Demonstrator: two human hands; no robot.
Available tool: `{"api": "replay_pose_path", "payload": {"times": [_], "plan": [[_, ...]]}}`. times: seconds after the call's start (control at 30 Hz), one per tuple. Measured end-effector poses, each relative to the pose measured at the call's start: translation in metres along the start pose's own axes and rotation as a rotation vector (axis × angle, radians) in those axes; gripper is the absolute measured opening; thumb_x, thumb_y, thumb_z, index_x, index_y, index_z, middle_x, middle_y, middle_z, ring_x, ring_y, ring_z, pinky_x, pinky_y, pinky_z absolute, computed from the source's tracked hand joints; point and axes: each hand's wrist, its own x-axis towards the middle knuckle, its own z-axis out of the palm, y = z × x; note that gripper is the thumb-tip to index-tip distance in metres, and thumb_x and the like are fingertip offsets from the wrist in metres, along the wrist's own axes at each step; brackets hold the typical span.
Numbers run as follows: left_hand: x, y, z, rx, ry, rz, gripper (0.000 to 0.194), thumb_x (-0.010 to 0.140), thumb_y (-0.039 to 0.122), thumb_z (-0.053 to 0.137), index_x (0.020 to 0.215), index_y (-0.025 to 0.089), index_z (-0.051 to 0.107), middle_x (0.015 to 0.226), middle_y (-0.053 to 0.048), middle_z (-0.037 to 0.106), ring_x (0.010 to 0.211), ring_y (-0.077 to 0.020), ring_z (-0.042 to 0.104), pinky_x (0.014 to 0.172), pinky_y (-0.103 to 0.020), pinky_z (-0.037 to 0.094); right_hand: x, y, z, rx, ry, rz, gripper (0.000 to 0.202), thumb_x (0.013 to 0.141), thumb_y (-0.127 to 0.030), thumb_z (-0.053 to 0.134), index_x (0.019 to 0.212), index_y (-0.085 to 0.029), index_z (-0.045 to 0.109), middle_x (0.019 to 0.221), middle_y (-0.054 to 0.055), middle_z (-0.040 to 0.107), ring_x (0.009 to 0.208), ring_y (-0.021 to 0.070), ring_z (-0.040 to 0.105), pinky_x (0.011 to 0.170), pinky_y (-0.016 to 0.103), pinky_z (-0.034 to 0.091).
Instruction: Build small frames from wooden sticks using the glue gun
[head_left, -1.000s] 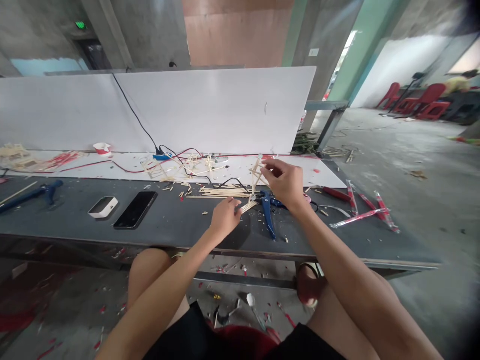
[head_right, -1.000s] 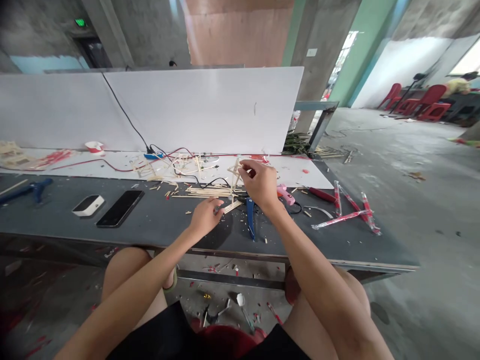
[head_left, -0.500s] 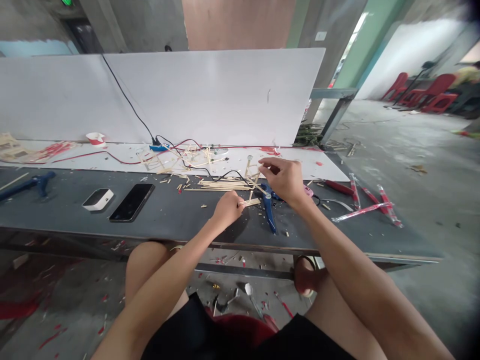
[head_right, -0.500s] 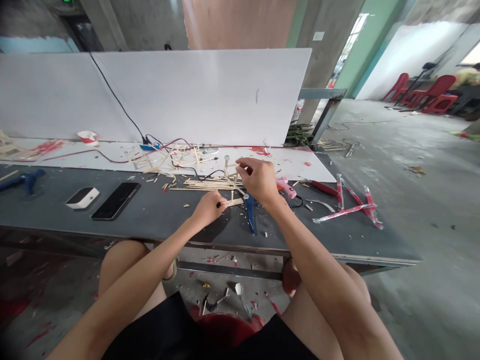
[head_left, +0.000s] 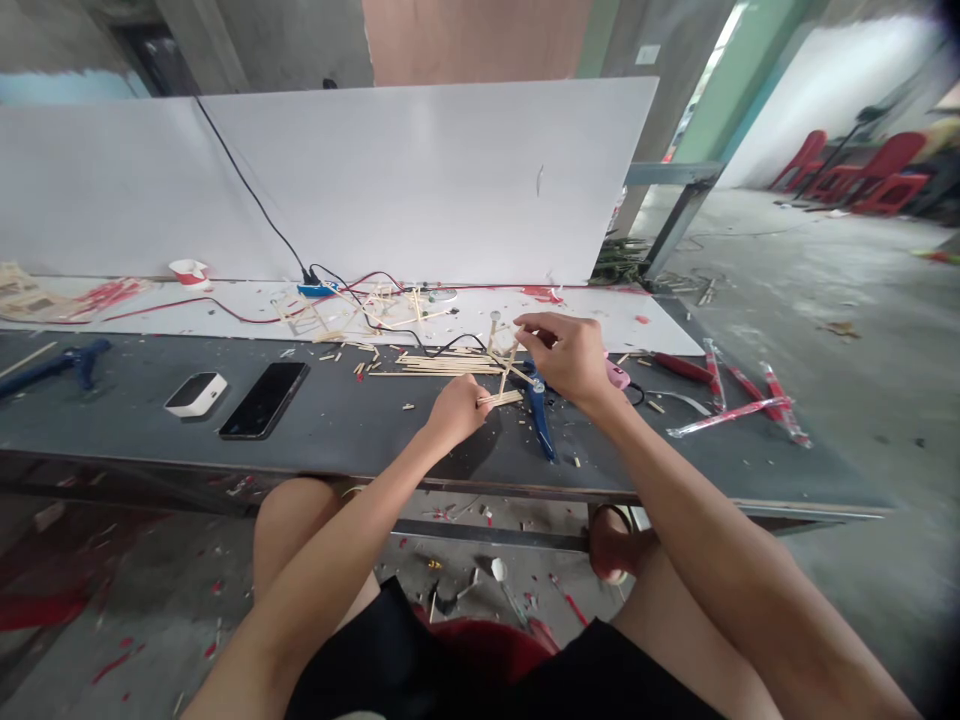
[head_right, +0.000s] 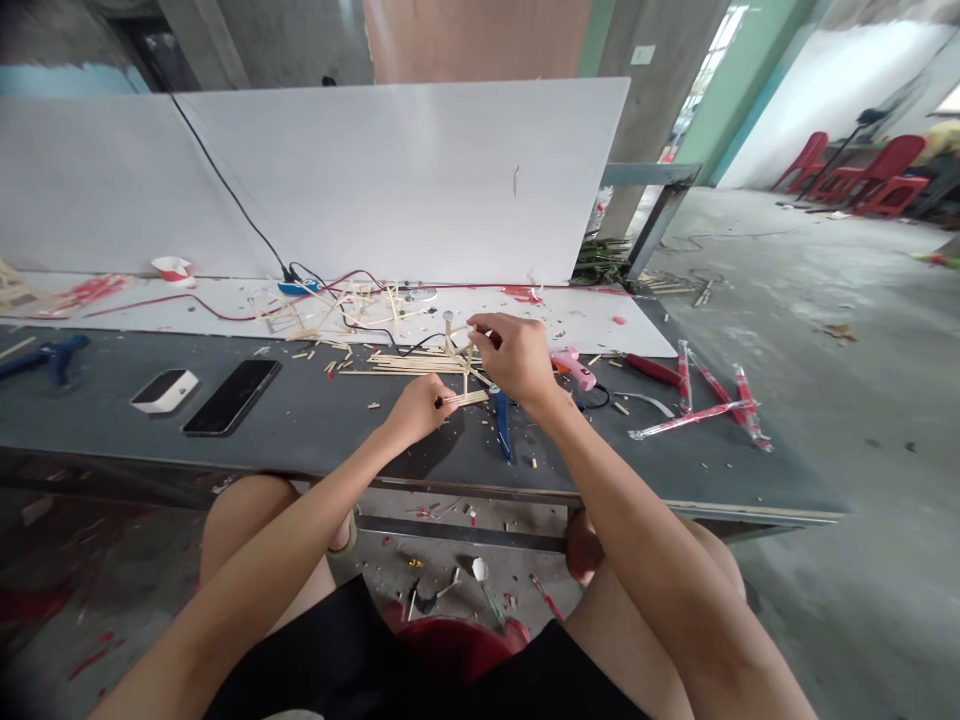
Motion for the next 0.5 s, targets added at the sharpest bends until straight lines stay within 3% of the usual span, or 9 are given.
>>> {"api": "replay_pose_path", "payload": {"times": [0.5], "plan": [[0.0007, -0.0005, 0.0015, 0.054, -0.012, -0.009, 0.026, 0.087, 0.02, 0.063, 0.061, 0.019, 0.066, 0.074, -0.006, 0.058, 0.072, -0.0204, 0.056, 0.063, -0.029, 0.035, -0.0004, -0.0006, 0.0022, 0.031, 0.002, 0.008, 0.022, 0.085, -0.024, 0.063, 0.099, -0.02, 0.08, 0.082, 0.004, 0.076, 0.069, 0.0162, 0.066, 0.069, 0.032, 0.053]]}}
